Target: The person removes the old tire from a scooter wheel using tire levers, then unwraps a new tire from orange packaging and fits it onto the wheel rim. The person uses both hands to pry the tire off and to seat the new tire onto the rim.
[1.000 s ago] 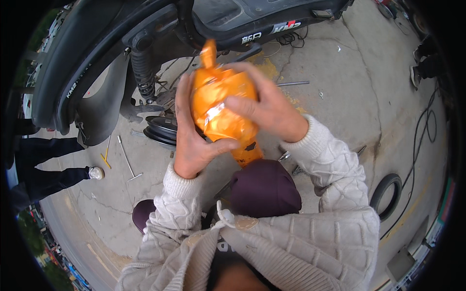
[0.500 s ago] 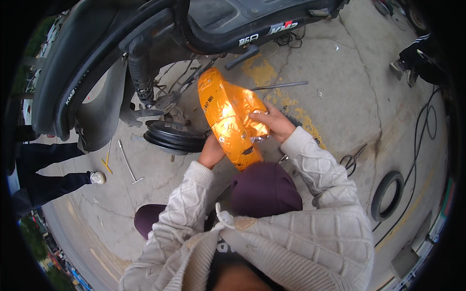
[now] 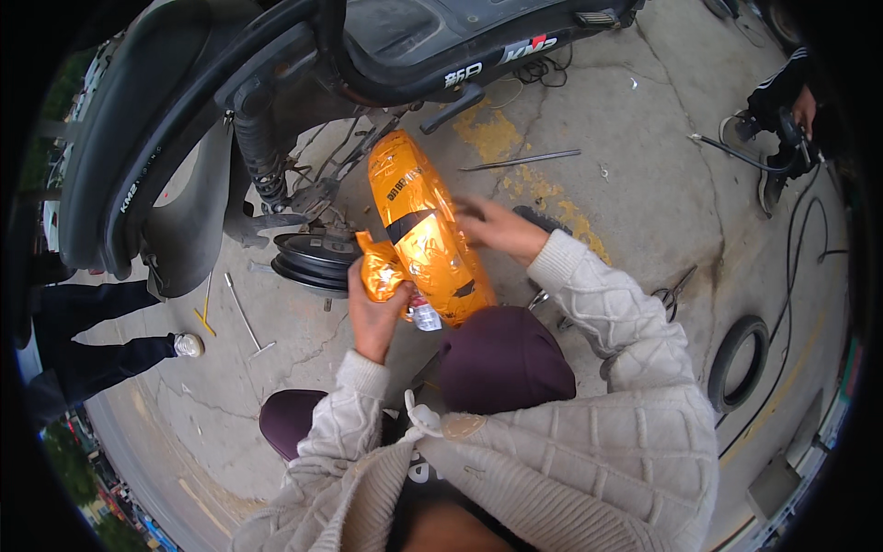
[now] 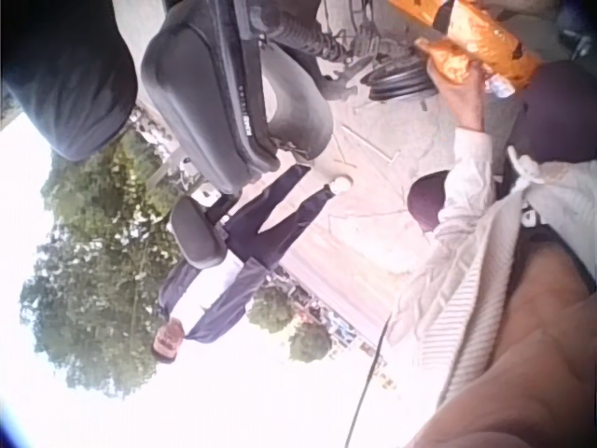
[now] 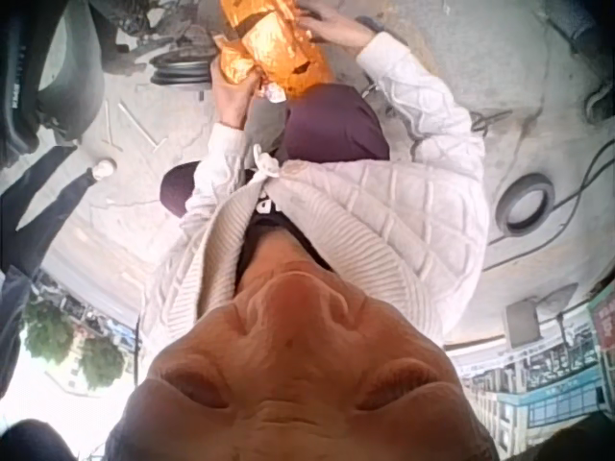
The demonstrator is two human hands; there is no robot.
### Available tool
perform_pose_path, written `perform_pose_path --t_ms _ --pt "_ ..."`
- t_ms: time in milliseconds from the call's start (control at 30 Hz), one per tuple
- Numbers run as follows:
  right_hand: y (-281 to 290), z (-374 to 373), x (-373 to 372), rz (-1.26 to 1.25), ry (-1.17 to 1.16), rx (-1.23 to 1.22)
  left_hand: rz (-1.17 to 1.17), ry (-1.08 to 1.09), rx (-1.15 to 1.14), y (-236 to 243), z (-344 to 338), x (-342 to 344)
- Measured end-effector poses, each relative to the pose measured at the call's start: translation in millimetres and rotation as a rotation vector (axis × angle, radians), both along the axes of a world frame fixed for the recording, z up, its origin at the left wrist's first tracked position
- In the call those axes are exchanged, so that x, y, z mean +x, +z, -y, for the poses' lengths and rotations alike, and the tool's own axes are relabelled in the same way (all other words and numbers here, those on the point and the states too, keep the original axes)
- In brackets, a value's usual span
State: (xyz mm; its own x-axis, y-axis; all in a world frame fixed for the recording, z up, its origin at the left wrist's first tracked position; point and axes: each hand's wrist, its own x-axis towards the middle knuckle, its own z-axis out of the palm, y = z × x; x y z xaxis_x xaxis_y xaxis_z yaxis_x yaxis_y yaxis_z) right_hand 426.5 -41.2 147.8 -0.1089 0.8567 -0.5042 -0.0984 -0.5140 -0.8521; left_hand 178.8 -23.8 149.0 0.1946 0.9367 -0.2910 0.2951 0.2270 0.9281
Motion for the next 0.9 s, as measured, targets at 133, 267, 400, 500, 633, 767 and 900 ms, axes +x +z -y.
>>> perform_pose_path --t_ms 133,267,400,500,633,767,900 --pt "-77.3 29.8 -39.0 -0.659 -0.058 -0.194 0.345 -0.201 -0.231 -70.3 11.4 18.3" --pt "-81.8 32.8 -51.6 -0.593 -0.285 -0.111 0.826 -0.076 -0.584 -68.0 14.9 35.8" --pt "-42.5 22.5 -39.3 -0.447 -0.492 -0.019 0.963 0.175 -0.592 -54.9 20.4 60.5" --pt "-26.3 18.5 -40.5 -0.257 -0.646 0.282 1.001 0.177 -0.475 -55.2 11.1 73.3" --pt "-29.6 16.5 -45.9 -0.155 -0.727 0.319 0.997 0.118 -0.507 -40.8 9.9 79.2" --pt "-12.0 11.5 -19.7 0.038 -0.729 0.294 0.381 0.225 -0.22 1.4 -2.9 73.0" --pt "49.1 9.6 3.2 0.613 -0.67 0.731 0.471 0.014 0.373 54.9 -26.5 50.0"
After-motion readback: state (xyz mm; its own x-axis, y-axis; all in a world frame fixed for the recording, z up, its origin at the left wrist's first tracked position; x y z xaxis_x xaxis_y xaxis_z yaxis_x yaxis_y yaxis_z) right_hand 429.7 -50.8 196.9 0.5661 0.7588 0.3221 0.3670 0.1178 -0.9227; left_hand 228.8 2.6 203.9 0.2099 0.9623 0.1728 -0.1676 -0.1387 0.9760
